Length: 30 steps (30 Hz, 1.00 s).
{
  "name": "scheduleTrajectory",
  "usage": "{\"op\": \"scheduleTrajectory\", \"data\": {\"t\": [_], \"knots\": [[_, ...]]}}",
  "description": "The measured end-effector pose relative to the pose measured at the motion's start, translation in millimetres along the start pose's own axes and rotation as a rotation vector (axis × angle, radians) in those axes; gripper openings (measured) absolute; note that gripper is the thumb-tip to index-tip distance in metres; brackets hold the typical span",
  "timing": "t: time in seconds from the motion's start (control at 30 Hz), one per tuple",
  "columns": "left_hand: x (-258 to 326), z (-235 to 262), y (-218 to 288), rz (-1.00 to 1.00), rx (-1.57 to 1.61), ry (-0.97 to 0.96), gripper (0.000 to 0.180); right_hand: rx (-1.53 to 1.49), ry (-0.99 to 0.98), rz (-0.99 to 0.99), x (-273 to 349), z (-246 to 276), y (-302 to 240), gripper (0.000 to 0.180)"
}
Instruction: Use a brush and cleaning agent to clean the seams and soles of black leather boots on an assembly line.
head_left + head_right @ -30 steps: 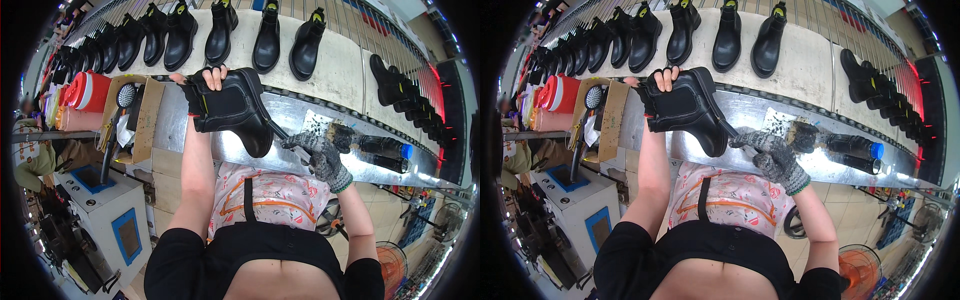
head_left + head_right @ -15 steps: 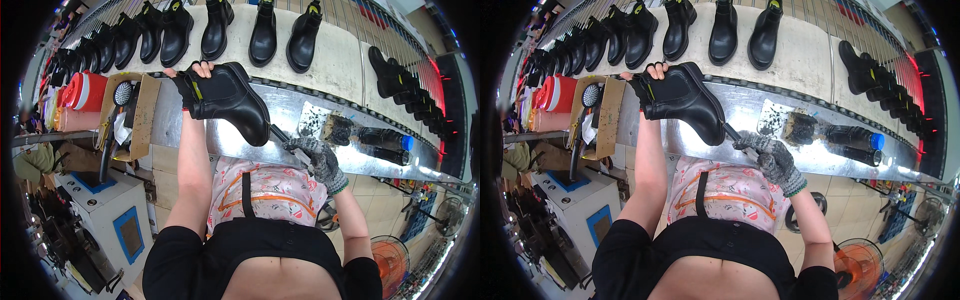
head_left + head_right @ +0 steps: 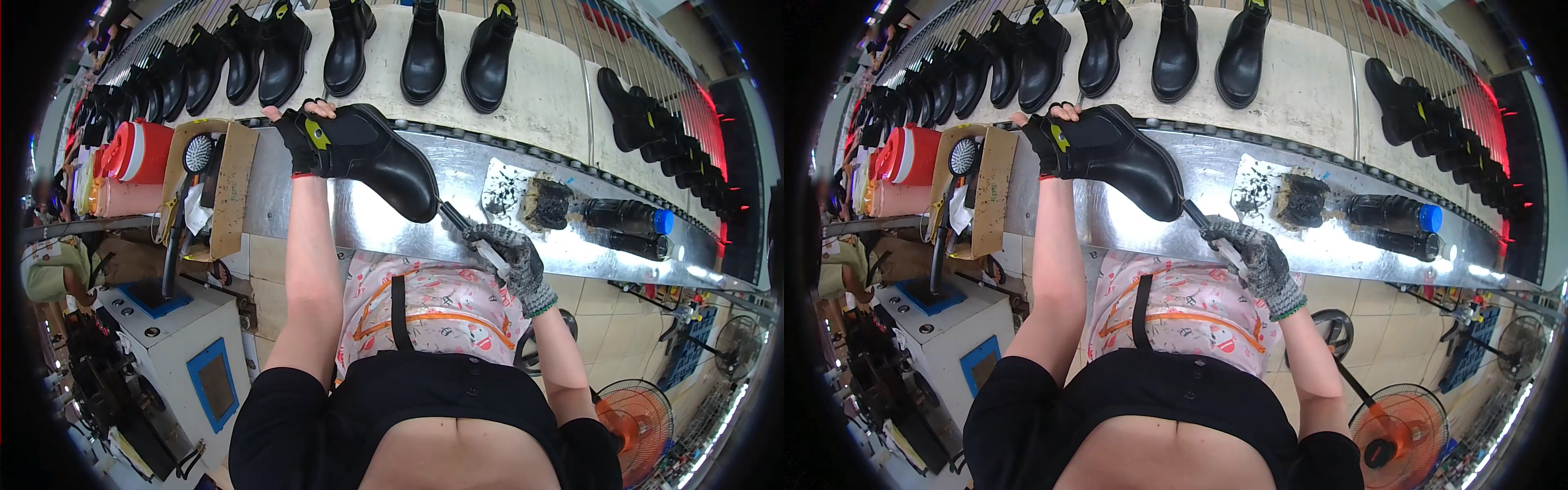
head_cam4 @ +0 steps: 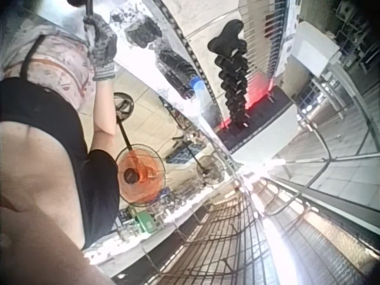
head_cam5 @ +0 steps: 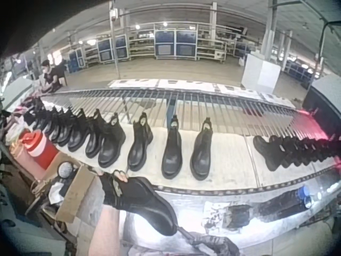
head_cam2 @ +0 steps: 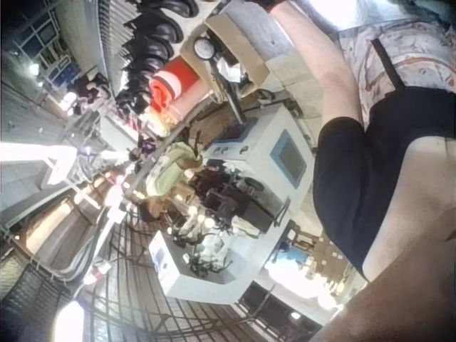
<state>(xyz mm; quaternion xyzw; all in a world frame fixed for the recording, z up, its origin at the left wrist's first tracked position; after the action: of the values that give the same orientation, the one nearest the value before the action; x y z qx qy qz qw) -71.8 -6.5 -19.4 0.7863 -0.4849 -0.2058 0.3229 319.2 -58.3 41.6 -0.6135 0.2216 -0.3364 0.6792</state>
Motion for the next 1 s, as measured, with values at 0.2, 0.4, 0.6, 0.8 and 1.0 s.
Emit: {"op": "scheduleTrajectory", "data": {"t": [0.2,0.4,0.6,0.8,1.0], "knots": [[-7,-7,-6,0.006,-0.144,0.112,0.093,-0.442,0.051,-0.167,11,-1,29,0.051],[-22,12,-35,-0.198,-0.306,-0.142,0.082,-0.942,0.134,-0.294,4,-11,66,0.108],[-24,10,-36,-0.344,-0.696,-0.004,0.064,-1.095,0.277,-0.298,4,-8,63,0.105],[-9,-6,-31,-0.413,-0.919,0.117,0.063,-1.092,0.336,-0.289,6,2,35,0.075],[23,-45,-17,-0.545,-1.101,0.193,0.054,-0.950,0.482,-0.248,15,5,54,0.057]]}}
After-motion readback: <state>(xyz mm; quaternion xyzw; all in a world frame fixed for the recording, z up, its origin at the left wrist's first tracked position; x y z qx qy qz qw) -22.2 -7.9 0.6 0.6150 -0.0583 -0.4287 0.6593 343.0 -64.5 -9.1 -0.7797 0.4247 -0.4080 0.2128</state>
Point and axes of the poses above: each hand's wrist, its own x-axis away from the middle knuckle, its own z-axis out of the back of the hand, y = z × x, the point moved 1 cm from there along -x, towards the middle knuckle
